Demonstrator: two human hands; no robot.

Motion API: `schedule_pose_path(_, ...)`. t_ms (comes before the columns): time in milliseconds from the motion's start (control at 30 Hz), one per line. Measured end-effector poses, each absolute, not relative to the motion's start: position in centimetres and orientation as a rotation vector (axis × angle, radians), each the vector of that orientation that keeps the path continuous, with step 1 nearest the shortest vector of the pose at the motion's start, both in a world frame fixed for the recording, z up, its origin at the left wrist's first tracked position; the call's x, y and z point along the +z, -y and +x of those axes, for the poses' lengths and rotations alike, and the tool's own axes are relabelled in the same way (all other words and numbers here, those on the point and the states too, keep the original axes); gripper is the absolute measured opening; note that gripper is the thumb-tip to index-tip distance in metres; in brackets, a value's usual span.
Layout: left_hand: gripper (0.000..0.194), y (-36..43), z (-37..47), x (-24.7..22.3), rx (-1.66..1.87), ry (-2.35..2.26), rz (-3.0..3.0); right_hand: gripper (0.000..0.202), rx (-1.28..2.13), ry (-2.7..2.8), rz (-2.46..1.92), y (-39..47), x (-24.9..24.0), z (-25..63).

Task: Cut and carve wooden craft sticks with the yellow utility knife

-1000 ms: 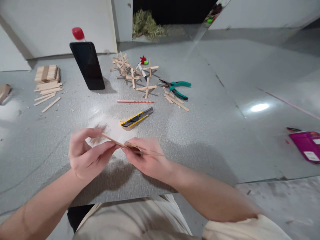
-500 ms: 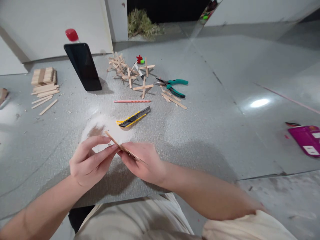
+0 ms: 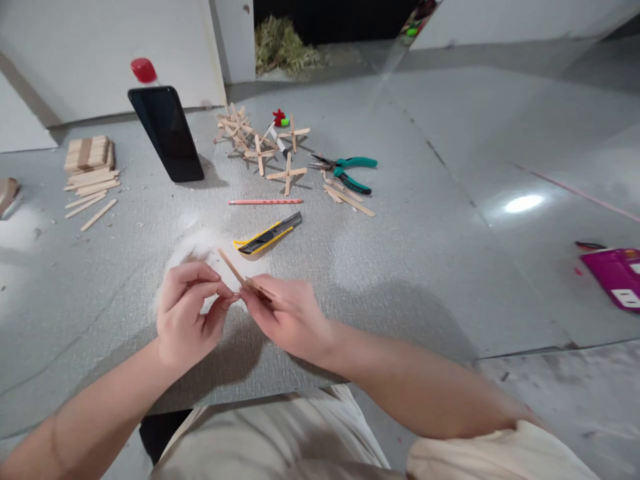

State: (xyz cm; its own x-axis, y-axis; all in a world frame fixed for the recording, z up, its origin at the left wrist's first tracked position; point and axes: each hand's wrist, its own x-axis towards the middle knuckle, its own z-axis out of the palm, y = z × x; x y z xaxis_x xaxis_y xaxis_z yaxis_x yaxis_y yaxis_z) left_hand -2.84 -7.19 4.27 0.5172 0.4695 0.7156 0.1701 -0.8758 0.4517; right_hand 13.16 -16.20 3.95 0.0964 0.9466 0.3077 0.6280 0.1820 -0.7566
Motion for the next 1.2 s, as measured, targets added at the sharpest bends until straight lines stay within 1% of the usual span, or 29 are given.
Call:
schedule_pose_path(100,0.013,5.1,-3.7,4.3,1.305,-0.592,2.449,0.029,0.713,1.413,-1.473,16.0,4.1,13.3)
schedule_pose_path(133,0.017,3.7,-4.3,4.2,1.265,-0.640,2.464,0.029,0.798,1.355,-1.441,16.0,4.1,13.4)
schedule_pose_path(200,0.023,0.3,-5.6,3.8,1.187,-0.914,2.499,0.031,0.925,1.272,-1.391,16.1,4.0,13.4)
schedule_pose_path(233,0.025,-1.4,-6.3,3.6,1.175,-1.030,2.447,0.032,0.957,1.255,-1.377,16.1,3.9,13.4)
schedule_pose_path(300,0.025,-3.8,-7.2,3.2,1.151,-1.094,2.365,0.032,0.990,1.248,-1.358,16.2,3.8,13.4)
schedule_pose_path(333,0.026,-4.2,-7.4,3.1,1.132,-1.124,2.208,0.032,0.994,1.248,-1.353,16.2,3.8,13.4)
schedule_pose_path(400,0.020,-3.2,-7.0,3.4,1.072,-1.103,2.127,0.030,1.000,1.263,-1.350,16.2,3.9,13.3)
schedule_pose_path(467,0.008,-0.5,-5.8,3.9,0.981,-1.007,2.067,0.028,0.994,1.285,-1.359,16.1,4.1,13.3)
schedule_pose_path(533,0.012,2.7,-4.5,4.5,0.882,-0.880,1.984,0.027,0.980,1.301,-1.374,16.0,4.2,13.4)
schedule_pose_path(600,0.025,5.2,-3.5,5.0,0.769,-0.650,1.675,0.027,0.941,1.324,-1.381,15.9,4.3,13.4)
schedule_pose_path(633,0.027,6.0,-3.2,5.2,0.749,-0.611,1.582,0.028,0.916,1.347,-1.383,15.9,4.3,13.4)
schedule_pose_path(967,0.017,6.6,-2.7,5.8,0.760,-0.712,1.462,0.029,0.766,1.488,-1.378,15.6,4.0,13.1)
schedule_pose_path(1200,0.012,6.7,-2.4,6.0,0.771,-0.719,1.448,0.025,0.744,1.519,-1.359,15.7,3.8,13.0)
